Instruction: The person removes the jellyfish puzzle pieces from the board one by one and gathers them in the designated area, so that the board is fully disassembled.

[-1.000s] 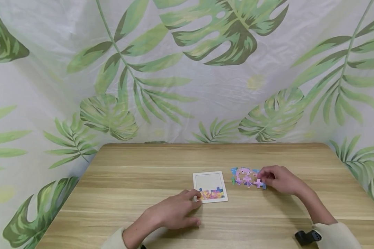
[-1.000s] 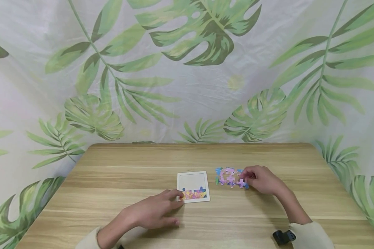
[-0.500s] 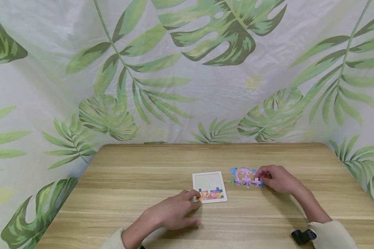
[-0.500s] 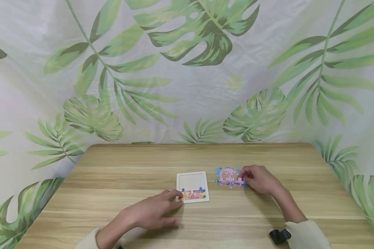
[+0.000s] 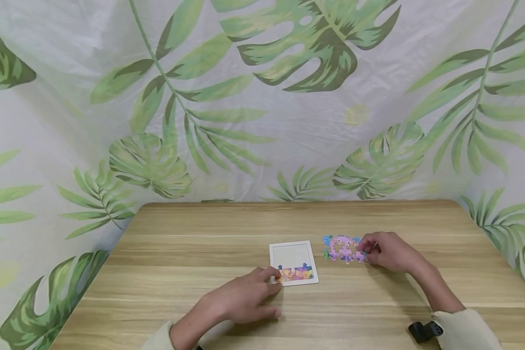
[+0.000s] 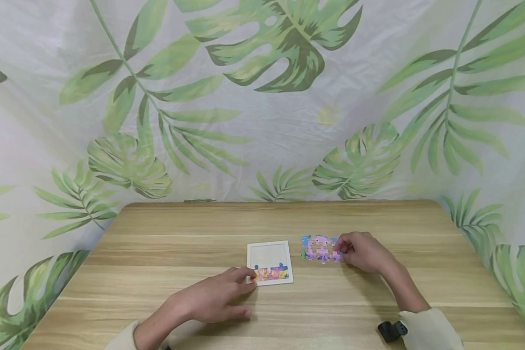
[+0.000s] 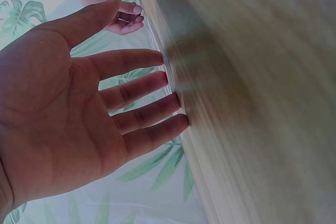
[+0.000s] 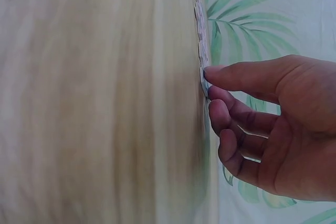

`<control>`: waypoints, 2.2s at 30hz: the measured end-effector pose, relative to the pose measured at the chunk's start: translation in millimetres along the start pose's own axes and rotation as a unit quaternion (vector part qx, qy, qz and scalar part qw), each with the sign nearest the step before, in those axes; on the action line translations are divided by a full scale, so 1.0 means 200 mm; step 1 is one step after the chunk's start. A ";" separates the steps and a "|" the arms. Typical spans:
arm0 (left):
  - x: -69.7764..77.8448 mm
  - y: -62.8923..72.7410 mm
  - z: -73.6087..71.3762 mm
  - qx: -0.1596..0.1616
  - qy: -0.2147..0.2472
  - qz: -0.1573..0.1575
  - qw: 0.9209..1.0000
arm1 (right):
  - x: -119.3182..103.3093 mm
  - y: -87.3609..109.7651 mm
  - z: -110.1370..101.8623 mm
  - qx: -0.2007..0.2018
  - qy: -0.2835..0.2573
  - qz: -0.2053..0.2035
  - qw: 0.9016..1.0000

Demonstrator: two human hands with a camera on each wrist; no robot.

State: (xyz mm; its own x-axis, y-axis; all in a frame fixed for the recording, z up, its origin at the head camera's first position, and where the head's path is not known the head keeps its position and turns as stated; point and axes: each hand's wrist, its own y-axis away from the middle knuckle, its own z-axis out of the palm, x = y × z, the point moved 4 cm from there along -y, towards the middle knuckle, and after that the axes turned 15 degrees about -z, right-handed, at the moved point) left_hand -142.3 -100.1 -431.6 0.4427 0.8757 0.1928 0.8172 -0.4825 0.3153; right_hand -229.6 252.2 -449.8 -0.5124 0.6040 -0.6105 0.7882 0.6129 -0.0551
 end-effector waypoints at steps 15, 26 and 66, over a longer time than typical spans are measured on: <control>0.00 0.00 0.00 0.004 0.000 0.000 1.000 | 0.00 -0.02 0.00 0.007 0.017 0.001 1.000; 0.00 0.00 0.00 0.007 -0.005 0.000 1.000 | -0.05 -0.04 0.01 0.014 0.021 -0.010 1.000; -0.05 0.02 -0.05 0.000 0.007 0.011 1.000 | -0.60 -0.51 0.47 -0.080 -0.006 -0.137 0.987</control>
State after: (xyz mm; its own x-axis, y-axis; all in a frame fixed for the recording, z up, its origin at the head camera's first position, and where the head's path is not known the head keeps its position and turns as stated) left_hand -146.5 -110.8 -422.6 0.4559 0.8645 0.2119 0.8073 -0.5018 0.3105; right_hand -216.6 69.7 -445.4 -0.6944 0.3989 -0.5989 0.5562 0.8256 -0.0949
